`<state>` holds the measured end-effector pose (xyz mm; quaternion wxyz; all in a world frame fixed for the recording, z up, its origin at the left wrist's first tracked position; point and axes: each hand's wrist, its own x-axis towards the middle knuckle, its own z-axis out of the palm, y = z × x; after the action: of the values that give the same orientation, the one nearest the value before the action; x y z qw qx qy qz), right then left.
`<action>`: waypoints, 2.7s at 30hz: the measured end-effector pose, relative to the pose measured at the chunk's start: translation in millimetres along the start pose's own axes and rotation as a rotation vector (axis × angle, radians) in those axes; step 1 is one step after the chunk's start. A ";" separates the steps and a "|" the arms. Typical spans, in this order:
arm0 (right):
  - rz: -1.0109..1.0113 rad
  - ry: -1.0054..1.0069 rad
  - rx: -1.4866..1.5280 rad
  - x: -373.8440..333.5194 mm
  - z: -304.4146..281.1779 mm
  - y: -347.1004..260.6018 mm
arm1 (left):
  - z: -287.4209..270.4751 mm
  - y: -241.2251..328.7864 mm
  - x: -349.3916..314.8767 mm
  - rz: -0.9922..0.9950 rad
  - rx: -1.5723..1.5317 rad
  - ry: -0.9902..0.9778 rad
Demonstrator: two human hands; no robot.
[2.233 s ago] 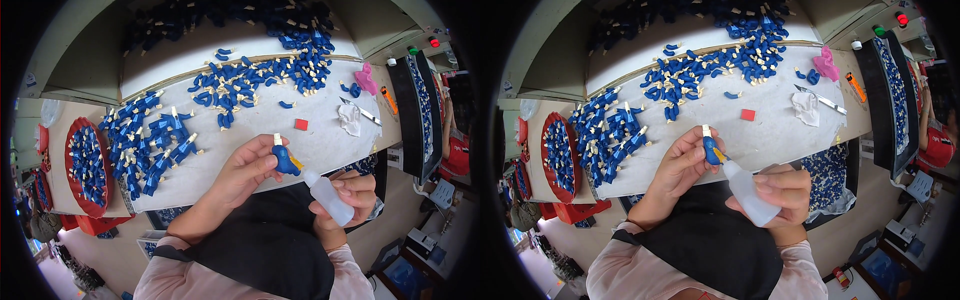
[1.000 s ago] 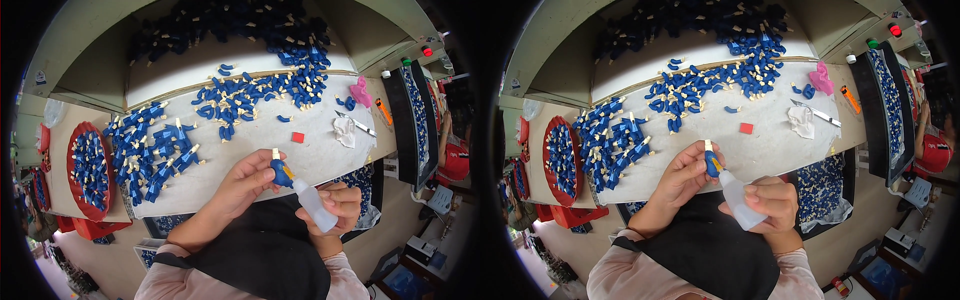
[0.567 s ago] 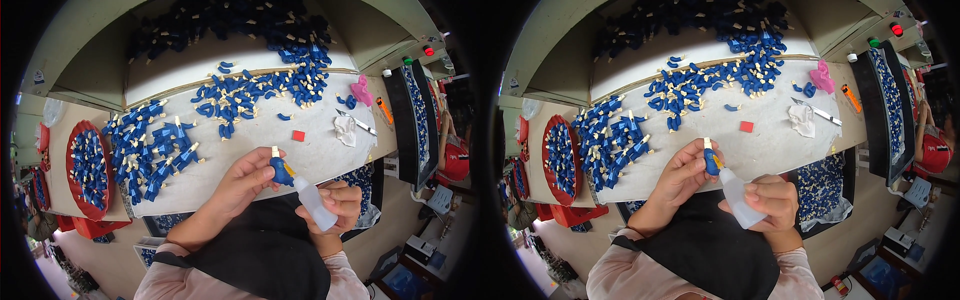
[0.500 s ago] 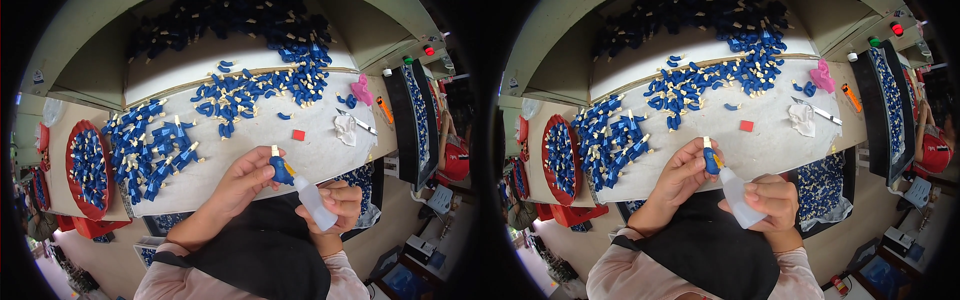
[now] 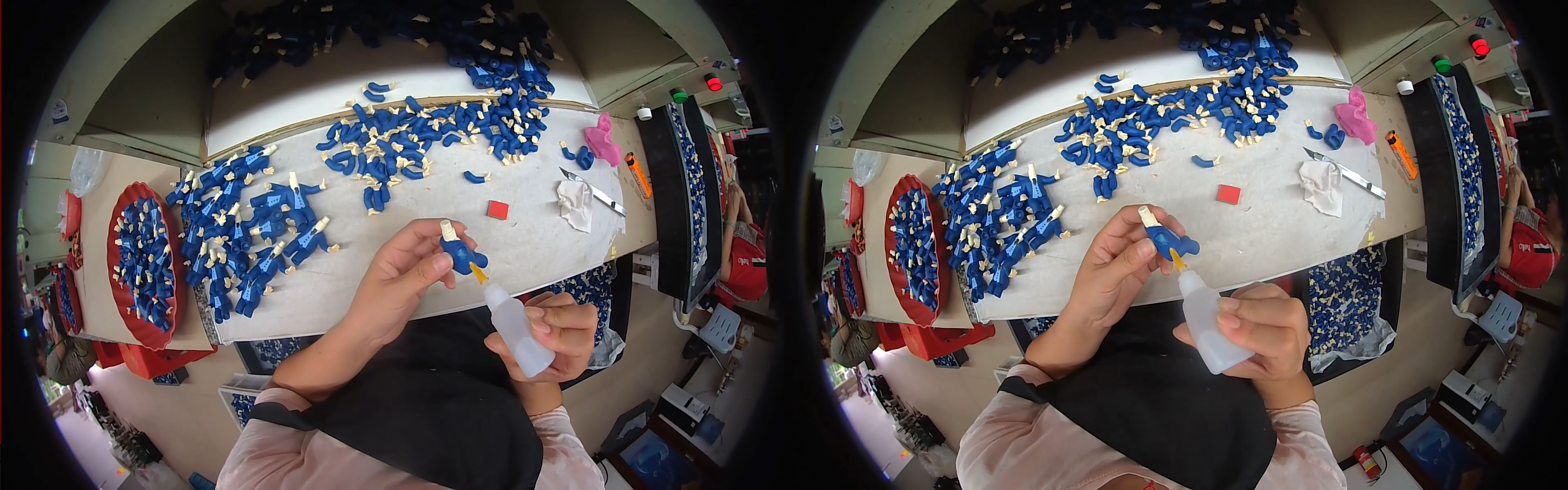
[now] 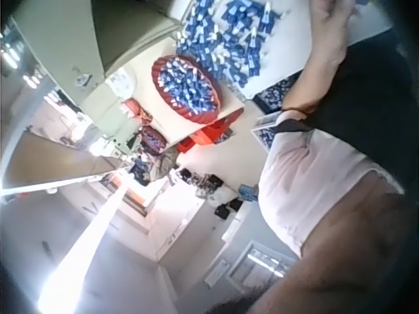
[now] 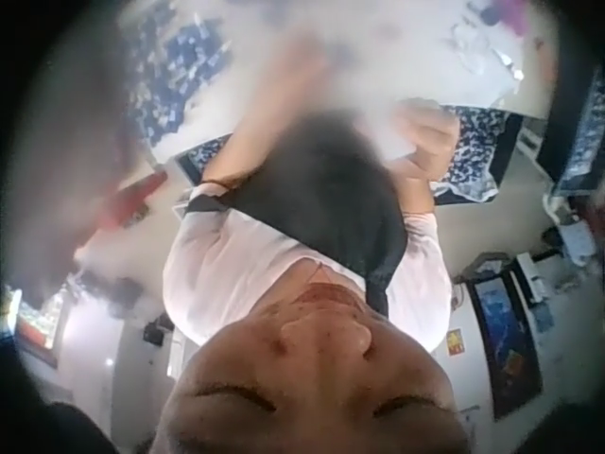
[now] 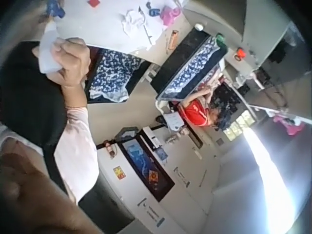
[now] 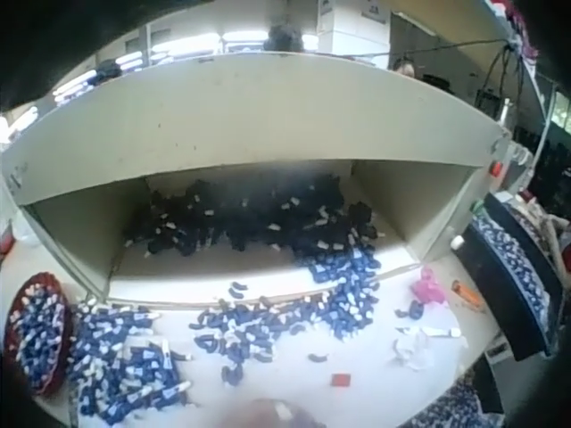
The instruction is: The person assembles small figurines by applying glue from a glue bottle to blue figurine bodies and attaching tan figurine heads to them.
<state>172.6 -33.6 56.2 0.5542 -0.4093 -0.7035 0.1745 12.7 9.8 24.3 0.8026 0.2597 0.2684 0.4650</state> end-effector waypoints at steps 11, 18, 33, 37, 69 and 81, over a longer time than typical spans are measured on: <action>0.030 0.036 0.012 1.4 0.5 0.9 | -1.6 -1.1 -0.1 -0.111 -0.030 -0.088; 0.032 0.060 0.014 1.3 -1.0 1.1 | -2.5 -2.1 0.0 -0.139 -0.057 -0.122; 0.039 0.042 0.015 0.1 -0.4 2.0 | -3.8 -4.0 0.4 -0.144 -0.084 -0.092; 0.039 0.054 0.015 0.4 2.0 3.7 | -0.2 -3.4 0.0 -0.126 -0.016 -0.046; 0.325 -0.115 -0.533 72.9 13.8 100.3 | -12.3 -0.6 -0.5 -0.088 -0.181 -0.013; 0.581 -0.147 -0.070 45.9 4.5 50.6 | -12.7 -4.8 -0.3 -0.046 -0.184 -0.006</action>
<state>185.5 33.2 48.6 0.4142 -0.5985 -0.6006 0.3308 7.0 9.5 12.0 0.8345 0.1800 0.2279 0.4683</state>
